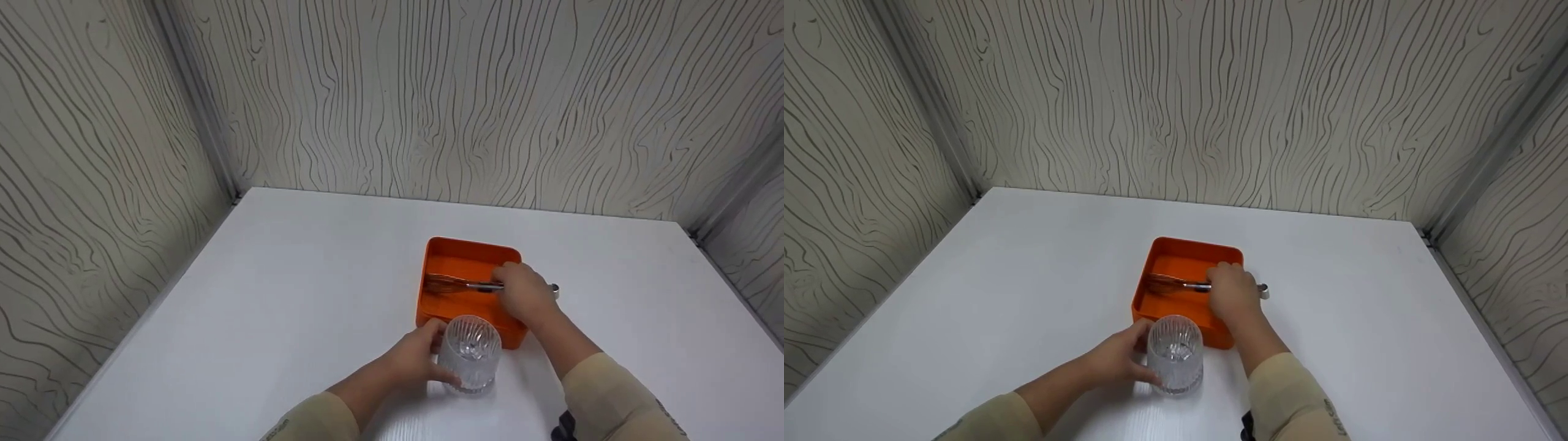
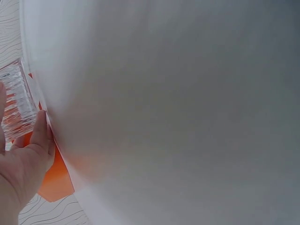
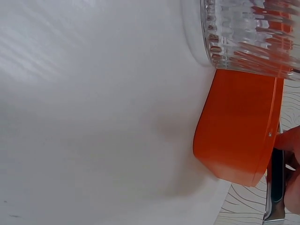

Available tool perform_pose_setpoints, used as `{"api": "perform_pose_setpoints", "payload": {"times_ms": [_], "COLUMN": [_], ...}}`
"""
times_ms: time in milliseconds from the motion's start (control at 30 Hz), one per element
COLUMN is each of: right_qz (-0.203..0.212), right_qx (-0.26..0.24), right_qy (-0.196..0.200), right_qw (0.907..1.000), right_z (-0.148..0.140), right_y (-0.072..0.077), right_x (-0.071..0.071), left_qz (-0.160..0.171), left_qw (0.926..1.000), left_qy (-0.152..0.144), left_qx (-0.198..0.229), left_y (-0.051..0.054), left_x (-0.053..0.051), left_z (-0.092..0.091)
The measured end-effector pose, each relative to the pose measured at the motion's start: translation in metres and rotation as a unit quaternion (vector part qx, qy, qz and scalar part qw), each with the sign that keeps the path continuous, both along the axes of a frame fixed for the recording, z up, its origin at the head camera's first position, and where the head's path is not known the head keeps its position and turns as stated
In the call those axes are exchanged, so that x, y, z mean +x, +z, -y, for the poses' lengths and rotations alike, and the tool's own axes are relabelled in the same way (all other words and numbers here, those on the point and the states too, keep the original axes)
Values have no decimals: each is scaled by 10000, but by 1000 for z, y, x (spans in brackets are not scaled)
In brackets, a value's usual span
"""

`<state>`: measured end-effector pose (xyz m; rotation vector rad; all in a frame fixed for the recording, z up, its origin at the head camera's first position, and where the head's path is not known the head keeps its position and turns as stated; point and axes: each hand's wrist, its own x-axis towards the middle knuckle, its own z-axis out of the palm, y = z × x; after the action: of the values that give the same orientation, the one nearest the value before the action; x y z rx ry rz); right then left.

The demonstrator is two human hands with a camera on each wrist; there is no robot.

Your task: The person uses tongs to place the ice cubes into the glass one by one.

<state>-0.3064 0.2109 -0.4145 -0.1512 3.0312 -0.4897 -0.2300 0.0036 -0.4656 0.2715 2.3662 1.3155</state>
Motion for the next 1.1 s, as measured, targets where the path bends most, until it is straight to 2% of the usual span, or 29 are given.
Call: {"api": "perform_pose_setpoints", "payload": {"times_ms": [333, 467, 800, 1100], "right_qz": [-155, -162, 4, -73], "right_qx": [131, 30, -415, -515], "right_qy": [101, 97, -21, 118], "right_qw": [9997, 9998, 9991, 9986], "right_z": [-10, -16, -31, -50], "right_y": [-1, 1, 16, 34], "right_x": [1, 1, 8, 24], "left_qz": [-341, -347, -254, -237], "left_qw": [9990, 9989, 9994, 9995], "left_qy": [-284, -294, -215, -190], "left_qx": [26, 68, 72, -13], "left_y": [-3, -3, -2, -1], "left_x": [-1, -1, 0, 0], "left_z": [3, 4, 2, 2]}}
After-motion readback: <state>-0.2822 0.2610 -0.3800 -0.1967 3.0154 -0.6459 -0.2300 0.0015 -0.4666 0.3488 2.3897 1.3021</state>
